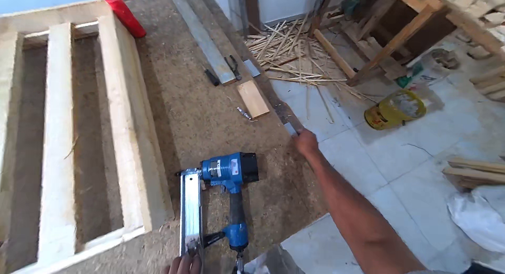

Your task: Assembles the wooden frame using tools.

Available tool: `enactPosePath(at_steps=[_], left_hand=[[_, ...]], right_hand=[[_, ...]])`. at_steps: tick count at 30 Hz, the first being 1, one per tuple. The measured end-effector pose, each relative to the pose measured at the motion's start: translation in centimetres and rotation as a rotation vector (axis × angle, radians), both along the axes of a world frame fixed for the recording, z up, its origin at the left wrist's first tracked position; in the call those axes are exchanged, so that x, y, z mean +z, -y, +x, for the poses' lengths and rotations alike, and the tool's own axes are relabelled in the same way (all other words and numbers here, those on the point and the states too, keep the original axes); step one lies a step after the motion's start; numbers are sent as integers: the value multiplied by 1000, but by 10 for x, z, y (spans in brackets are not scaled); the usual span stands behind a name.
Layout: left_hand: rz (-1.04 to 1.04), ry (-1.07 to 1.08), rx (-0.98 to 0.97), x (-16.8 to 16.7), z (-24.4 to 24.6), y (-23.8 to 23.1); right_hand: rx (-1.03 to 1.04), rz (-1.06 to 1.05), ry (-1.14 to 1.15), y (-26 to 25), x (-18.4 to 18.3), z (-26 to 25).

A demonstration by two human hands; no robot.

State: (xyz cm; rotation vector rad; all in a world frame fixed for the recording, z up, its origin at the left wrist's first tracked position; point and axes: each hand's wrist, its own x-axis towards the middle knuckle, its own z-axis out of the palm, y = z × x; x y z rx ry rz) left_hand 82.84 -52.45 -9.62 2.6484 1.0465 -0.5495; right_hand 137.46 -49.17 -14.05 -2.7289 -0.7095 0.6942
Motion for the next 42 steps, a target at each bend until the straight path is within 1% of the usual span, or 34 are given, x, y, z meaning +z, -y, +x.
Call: enactPosePath(at_steps=[2, 3, 4, 6, 7, 9, 11, 13, 14, 15, 17, 18, 19, 20, 21, 23, 25, 27, 28, 31, 33, 36, 39, 42], left_hand=[[12, 27, -3, 2, 2, 0], [37, 32, -6, 1, 2, 0], [15, 9, 6, 3, 4, -1], [-133, -87, 49, 14, 8, -4], [-175, -111, 55, 18, 10, -6], [-205, -110, 59, 22, 11, -9], [-215, -94, 56, 23, 9, -8], [-208, -85, 39, 23, 7, -8], [-209, -88, 32, 23, 7, -9], [-212, -95, 24, 24, 7, -9], [-210, -76, -1, 22, 4, -7], [-188, -42, -22, 18, -1, -3], [-165, 1, -47, 13, -7, 2], [-127, 65, -70, 6, -15, 8], [-73, 143, -97, -2, -22, 13], [-1, 262, -136, -13, -32, 19], [34, 317, -154, -18, -36, 20], [74, 360, -173, -22, -40, 19], [95, 381, -183, -24, -41, 18], [111, 414, -213, -26, -44, 15], [89, 420, -229, -26, -45, 12], [33, 411, -245, -23, -47, 9], [-71, 345, -255, -19, -46, 4], [-188, 219, -194, 0, -37, -4]], right_hand=[[-5, 88, -104, 4, 1, 13], [2, 97, -158, 5, 2, 17], [20, 97, -192, 7, 3, 18], [47, 167, -184, 17, 5, 17], [15, 264, -196, 23, 13, 13], [-145, 541, -387, 34, 42, -7], [-273, 834, -640, 46, 73, -48], [-255, 955, -809, 59, 89, -104], [-228, 958, -912, 63, 92, -136], [-185, 907, -1023, 65, 92, -168], [-121, 728, -1219, 62, 90, -233], [-148, 648, -1272, 58, 88, -265], [-224, 596, -1272, 53, 83, -297], [-314, 574, -1221, 49, 77, -326], [-357, 564, -1140, 46, 70, -352], [-344, 544, -999, 45, 55, -385], [-289, 486, -835, 43, 39, -404], [-219, 394, -658, 42, 33, -414], [-195, 355, -604, 39, 33, -417], [-165, 245, -496, 32, 35, -424], [-159, 236, -440, 29, 34, -425], [-90, 193, -369, 22, 32, -428], [44, 78, -276, 12, 41, -440], [208, 31, -247, 13, 57, -437]])
